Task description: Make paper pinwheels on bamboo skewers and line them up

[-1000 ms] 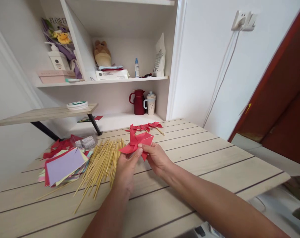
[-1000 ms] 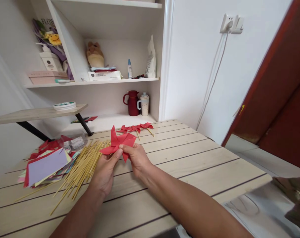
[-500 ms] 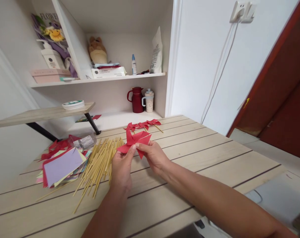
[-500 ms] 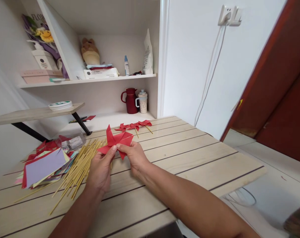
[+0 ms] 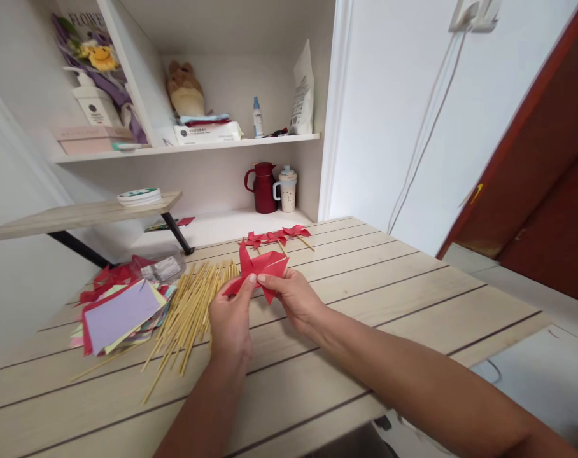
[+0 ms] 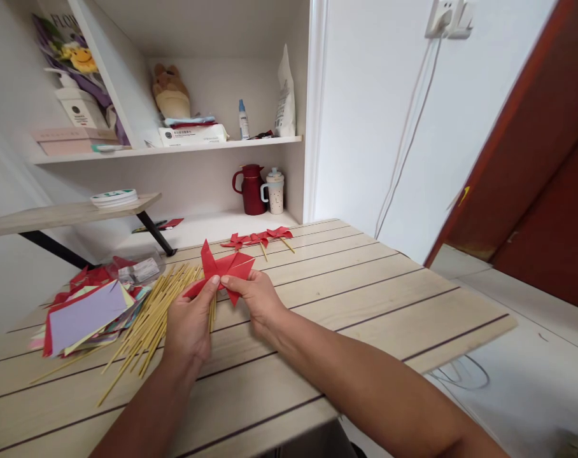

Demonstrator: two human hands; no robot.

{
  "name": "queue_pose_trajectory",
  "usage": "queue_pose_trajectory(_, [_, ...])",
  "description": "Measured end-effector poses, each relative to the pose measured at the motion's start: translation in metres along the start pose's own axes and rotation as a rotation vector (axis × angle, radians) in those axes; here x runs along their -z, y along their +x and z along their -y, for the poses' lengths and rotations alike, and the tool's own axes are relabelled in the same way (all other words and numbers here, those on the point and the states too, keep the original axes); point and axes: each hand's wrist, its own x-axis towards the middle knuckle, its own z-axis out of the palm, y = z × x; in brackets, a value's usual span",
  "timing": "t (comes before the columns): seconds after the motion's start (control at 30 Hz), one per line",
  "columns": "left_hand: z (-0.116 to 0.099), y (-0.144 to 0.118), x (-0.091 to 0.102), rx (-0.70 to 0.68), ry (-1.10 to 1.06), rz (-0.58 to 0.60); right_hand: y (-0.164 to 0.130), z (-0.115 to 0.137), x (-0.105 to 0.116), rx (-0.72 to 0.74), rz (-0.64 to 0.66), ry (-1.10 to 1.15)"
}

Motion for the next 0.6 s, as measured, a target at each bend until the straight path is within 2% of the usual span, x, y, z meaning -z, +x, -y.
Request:
queue_pose_trajectory(0.2, [0.003,0.004,0.004,-0.044,0.043,-0.010,-0.001,-0.002,-0.001,0.007,0.004,-0.034])
queue_pose_trajectory(0.3, [0.000,0.004,0.006,-0.038,0.058,-0.024,-0.001,-0.001,0.000,-0.048,0.032,-0.075])
queue_pose_trajectory(0.43, [-0.011,0.007,0.011,-0.002,0.032,-0.099,0.000,0.003,0.004,-0.118,0.050,-0.108])
queue_pose_trajectory(0.6, [-0.021,0.012,0.016,-0.018,0.003,-0.225,0.003,0.009,0.010,-0.070,0.022,-0.174])
